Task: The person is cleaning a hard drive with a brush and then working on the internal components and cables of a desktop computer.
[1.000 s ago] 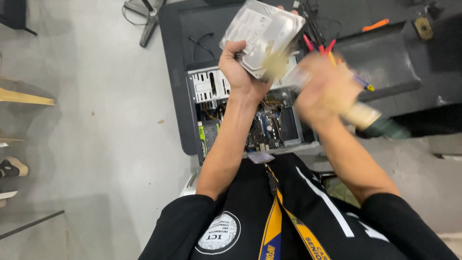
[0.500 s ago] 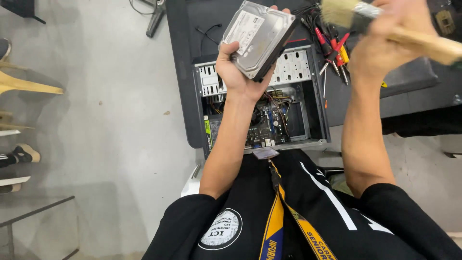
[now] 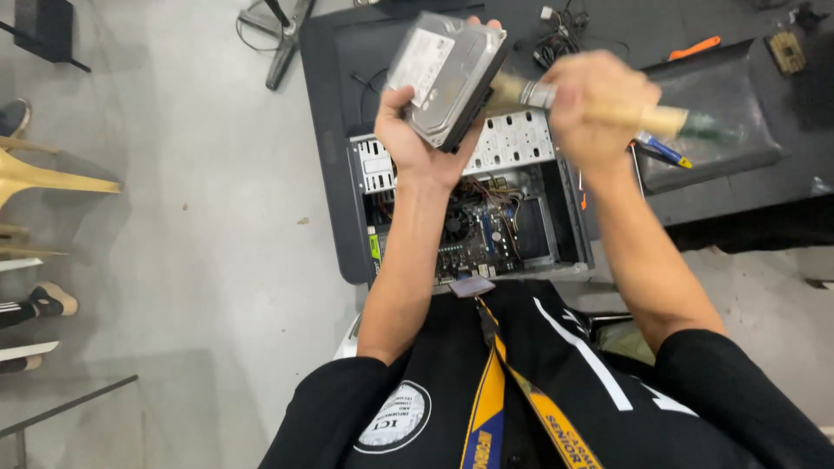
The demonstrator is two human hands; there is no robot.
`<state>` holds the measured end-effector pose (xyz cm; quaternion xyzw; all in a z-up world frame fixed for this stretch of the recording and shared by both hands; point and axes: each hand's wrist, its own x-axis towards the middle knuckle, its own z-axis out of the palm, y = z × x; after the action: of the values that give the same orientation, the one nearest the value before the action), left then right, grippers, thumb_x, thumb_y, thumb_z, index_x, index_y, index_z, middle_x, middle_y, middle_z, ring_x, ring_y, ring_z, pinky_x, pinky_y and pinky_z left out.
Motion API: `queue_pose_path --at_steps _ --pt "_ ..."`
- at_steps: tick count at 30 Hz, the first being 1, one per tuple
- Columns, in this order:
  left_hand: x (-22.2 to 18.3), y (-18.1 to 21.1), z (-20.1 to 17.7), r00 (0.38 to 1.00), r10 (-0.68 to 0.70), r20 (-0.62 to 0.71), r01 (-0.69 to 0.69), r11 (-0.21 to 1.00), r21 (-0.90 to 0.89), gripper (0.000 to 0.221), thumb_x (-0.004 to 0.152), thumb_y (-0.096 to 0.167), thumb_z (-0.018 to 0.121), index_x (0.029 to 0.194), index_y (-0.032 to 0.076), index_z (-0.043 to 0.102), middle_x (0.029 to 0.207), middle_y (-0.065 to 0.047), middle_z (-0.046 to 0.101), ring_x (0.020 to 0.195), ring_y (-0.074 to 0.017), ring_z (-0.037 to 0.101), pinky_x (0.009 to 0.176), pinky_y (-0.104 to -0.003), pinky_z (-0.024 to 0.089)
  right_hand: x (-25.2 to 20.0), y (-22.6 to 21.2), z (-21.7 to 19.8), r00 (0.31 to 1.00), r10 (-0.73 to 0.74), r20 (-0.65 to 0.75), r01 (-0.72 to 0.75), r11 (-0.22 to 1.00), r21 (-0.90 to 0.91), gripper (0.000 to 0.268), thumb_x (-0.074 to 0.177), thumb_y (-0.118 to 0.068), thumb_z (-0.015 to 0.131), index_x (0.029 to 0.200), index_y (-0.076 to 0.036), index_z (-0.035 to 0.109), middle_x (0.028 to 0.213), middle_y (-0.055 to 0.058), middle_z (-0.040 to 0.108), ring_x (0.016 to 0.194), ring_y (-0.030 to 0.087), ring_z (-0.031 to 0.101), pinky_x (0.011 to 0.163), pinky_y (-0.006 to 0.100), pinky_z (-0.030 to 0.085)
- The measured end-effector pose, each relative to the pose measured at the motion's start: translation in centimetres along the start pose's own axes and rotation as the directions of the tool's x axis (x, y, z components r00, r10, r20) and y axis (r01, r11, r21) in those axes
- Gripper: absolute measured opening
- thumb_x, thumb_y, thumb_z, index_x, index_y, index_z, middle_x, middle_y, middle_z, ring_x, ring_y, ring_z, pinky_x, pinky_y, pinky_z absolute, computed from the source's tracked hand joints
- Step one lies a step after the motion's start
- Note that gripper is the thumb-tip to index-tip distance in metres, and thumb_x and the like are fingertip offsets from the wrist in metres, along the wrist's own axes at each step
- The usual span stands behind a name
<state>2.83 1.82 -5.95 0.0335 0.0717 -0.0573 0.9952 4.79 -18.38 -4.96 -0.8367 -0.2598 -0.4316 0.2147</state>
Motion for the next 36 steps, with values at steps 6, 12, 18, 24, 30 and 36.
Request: queue_pose_path --at_steps 6,12,18,24,30,36 --pt "-0.6 -0.5 1.7 0.98 -0.097 0.175 0.143 0.953 -0.268 0.081 0.082 0.022 0.053 0.155 -0.008 0.034 0.153 -0.026 0.047 0.143 -0.0461 0.043 0.119 -0.055 0.041 1.9 -7.3 -3.4 0.98 0.11 -0.165 0.003 0.822 0.569 0.045 0.106 -0.022 0.051 0.07 0.003 0.062 0.075 0.023 0.068 0.054 0.033 0.061 0.055 0.04 0.051" --pt "-0.7 0.2 3.0 0.943 -0.072 0.326 0.174 0.939 -0.296 0.081 0.086 0.016 0.054 0.161 -0.003 0.028 0.153 -0.026 0.046 0.148 -0.0448 0.04 0.115 -0.051 0.052 2.8 -1.6 -2.5 0.857 0.398 -0.327 -0.2 0.842 0.502 0.02 0.094 -0.001 0.055 0.074 0.001 0.057 0.08 0.02 0.069 0.071 0.029 0.061 0.071 0.043 0.043" --pt "0.0 -0.3 2.5 0.971 0.002 0.239 0.023 0.994 -0.102 0.077 0.087 0.027 0.05 0.158 -0.001 0.036 0.15 -0.025 0.052 0.135 -0.0429 0.054 0.105 -0.054 0.054 3.0 -5.3 -0.7 0.988 0.122 -0.096 -0.065 0.885 0.461 0.05 0.11 -0.01 0.043 0.069 0.012 0.061 0.072 0.023 0.066 0.064 0.033 0.064 0.059 0.039 0.047" --pt "0.4 -0.2 2.3 0.942 0.051 0.331 -0.001 0.989 -0.148 0.081 0.084 0.022 0.05 0.158 -0.007 0.031 0.152 -0.03 0.047 0.145 -0.0516 0.042 0.128 -0.063 0.032 4.1 -3.8 -0.7 0.912 0.186 -0.366 -0.002 0.893 0.45 0.038 0.097 -0.009 0.051 0.065 0.007 0.064 0.069 0.022 0.067 0.061 0.034 0.063 0.061 0.046 0.047" --pt "-1.5 1.1 3.3 0.935 0.058 0.35 0.036 0.966 -0.255 0.083 0.082 0.012 0.056 0.16 0.0 0.029 0.148 -0.034 0.046 0.141 -0.0562 0.041 0.127 -0.068 0.032 4.6 -4.2 -2.7 0.878 0.396 -0.269 -0.279 0.88 0.385 0.035 0.102 -0.01 0.048 0.075 0.005 0.067 0.078 0.015 0.068 0.067 0.026 0.059 0.064 0.041 0.04" --pt "-1.4 -0.5 1.9 0.873 0.137 0.468 -0.233 0.96 0.153 0.068 0.093 0.018 0.052 0.155 -0.001 0.035 0.149 -0.03 0.053 0.137 -0.0502 0.053 0.118 -0.067 0.042 6.5 -5.1 -4.2 0.992 0.11 0.061 -0.126 0.863 0.49 0.049 0.117 -0.011 0.047 0.07 0.002 0.054 0.065 0.01 0.05 0.058 0.022 0.048 0.06 0.039 0.037"
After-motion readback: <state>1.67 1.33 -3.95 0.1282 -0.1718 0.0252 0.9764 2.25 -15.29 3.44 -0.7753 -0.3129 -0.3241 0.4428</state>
